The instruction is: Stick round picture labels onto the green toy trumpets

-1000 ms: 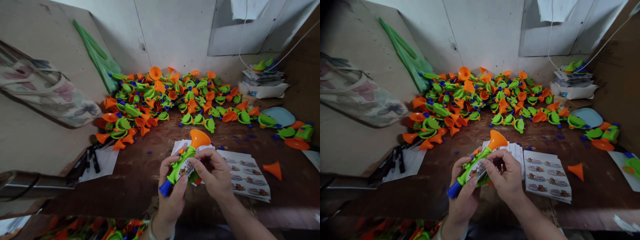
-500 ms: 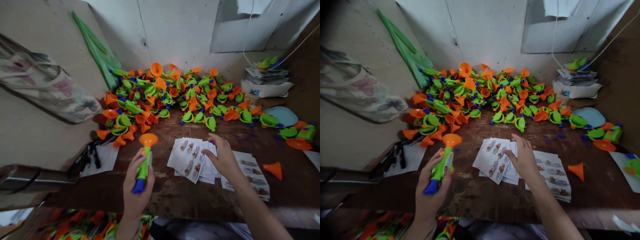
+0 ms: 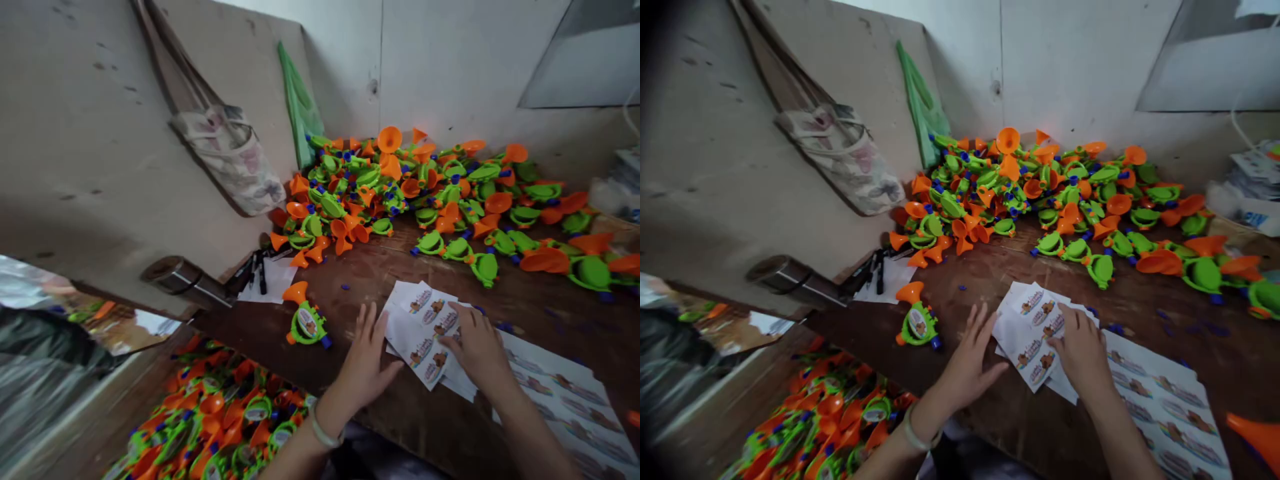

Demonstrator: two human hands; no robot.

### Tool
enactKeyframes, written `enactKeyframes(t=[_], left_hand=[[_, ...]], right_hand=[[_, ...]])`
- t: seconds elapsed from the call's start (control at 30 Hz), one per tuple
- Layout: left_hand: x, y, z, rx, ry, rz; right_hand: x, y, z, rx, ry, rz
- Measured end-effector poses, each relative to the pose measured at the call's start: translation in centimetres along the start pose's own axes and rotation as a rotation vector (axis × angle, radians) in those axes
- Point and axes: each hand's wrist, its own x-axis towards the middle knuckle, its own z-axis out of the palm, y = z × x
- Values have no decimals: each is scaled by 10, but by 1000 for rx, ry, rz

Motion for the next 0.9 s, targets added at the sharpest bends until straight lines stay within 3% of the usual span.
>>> enactKeyframes(t=[0.13, 0.23, 0.3, 0.37, 0.47, 0.57, 0.67, 0.83, 0.9], left_hand=[[14, 23, 9, -638, 240, -191], [20, 49, 4, -1180, 56, -327], [21, 65, 2, -1362, -80, -404], [21, 79, 2, -1420, -39, -488], [22, 90, 5, -1424, 174, -538], [22, 95, 7, -1433, 283, -516], [21, 98, 8, -1451, 332, -501], [18, 105, 6, -1456, 377, -530], [21, 105, 1, -1462, 389, -561]], right_hand=[[0, -10, -24, 273, 95, 94], [-3, -24, -35, 611, 136, 154], [-6, -35, -38, 694, 103, 153], [-11, -47, -38, 588, 125, 83], [-22, -65, -38, 231, 305, -143], [-34, -80, -37, 10, 297, -367], [-39, -88, -31, -33, 284, -466], [-37, -95, -26, -102, 489, -593], [-42, -98, -32, -94, 502, -650]])
